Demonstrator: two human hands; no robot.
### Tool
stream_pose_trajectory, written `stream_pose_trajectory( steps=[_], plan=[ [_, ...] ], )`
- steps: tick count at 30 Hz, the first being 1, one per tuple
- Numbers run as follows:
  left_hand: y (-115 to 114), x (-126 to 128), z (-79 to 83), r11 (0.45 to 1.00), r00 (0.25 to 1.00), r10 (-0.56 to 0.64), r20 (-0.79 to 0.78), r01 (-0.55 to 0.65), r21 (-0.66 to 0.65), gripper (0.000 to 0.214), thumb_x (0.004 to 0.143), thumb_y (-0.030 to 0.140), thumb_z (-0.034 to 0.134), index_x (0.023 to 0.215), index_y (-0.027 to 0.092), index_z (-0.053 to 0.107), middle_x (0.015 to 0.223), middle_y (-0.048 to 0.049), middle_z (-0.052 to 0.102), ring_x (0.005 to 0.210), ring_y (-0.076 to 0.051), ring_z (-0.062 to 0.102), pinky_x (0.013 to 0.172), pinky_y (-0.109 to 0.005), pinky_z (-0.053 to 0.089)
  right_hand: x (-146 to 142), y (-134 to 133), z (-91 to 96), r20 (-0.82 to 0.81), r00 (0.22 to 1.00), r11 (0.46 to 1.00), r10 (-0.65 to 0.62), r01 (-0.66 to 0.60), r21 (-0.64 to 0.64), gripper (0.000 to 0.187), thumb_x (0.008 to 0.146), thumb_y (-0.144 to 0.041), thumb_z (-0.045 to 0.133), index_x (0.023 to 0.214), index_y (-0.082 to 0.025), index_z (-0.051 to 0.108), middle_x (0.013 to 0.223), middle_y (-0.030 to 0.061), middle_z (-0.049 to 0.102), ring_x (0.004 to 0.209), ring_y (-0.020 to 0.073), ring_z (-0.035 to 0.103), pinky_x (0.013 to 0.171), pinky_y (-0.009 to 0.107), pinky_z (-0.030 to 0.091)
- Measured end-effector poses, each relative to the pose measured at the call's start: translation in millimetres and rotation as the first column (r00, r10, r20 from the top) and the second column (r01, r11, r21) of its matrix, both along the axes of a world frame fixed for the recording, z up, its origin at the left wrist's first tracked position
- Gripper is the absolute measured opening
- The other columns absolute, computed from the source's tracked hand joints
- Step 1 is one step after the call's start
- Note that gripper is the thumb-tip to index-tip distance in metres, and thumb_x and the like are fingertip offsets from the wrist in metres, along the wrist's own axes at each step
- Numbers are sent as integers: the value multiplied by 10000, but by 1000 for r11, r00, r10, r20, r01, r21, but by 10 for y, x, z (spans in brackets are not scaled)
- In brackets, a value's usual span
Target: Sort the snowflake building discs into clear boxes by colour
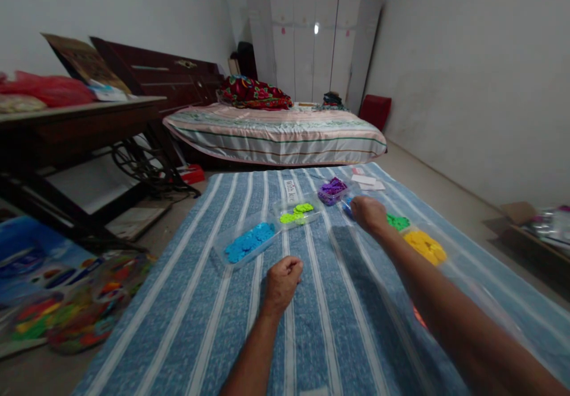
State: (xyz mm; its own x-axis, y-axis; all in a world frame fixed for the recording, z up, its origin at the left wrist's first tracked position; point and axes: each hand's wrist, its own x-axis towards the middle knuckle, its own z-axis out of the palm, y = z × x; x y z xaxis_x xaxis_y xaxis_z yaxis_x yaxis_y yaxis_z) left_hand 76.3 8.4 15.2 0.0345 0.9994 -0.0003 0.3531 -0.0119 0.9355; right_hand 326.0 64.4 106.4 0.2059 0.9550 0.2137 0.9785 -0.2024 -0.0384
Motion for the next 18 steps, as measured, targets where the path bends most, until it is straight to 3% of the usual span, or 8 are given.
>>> stream_pose_trajectory(
  steps=[5,10,14,18],
  plan=[
    [-5,10,5,1000,1000,-5,7,5,0,184,700,356,558,710,195,645,569,34,595,513,-124,597,472,-199,435,-466,-460,-422,-107,975,980,193,-187,61,316,942,-256,409,806,-170,681,853,96,704,777,186,635,641,248,362],
    [-18,11,15,1000,1000,-12,14,11,18,179,708,357,559,712,198,641,588,33,603,522,-122,599,502,-206,455,-871,-1135,-828,-288,844,892,452,-430,141,194,887,-256,506,770,-182,643,769,52,647,735,170,579,672,259,379],
    [-29,9,33,1000,1000,-18,-12,18,24,178,716,353,551,719,200,642,595,35,611,524,-123,601,505,-206,453,-1014,-1548,-949,-377,675,771,634,-591,237,146,810,-310,634,900,-195,627,981,72,617,937,225,551,839,337,416],
    [-42,15,47,999,1000,-30,-10,30,44,171,711,347,547,701,198,630,575,38,591,525,-122,593,527,-207,458,-1035,-1659,-975,-365,661,754,656,-600,268,228,773,-266,681,982,-208,611,1174,89,564,1131,281,479,982,429,374]
  ],
)
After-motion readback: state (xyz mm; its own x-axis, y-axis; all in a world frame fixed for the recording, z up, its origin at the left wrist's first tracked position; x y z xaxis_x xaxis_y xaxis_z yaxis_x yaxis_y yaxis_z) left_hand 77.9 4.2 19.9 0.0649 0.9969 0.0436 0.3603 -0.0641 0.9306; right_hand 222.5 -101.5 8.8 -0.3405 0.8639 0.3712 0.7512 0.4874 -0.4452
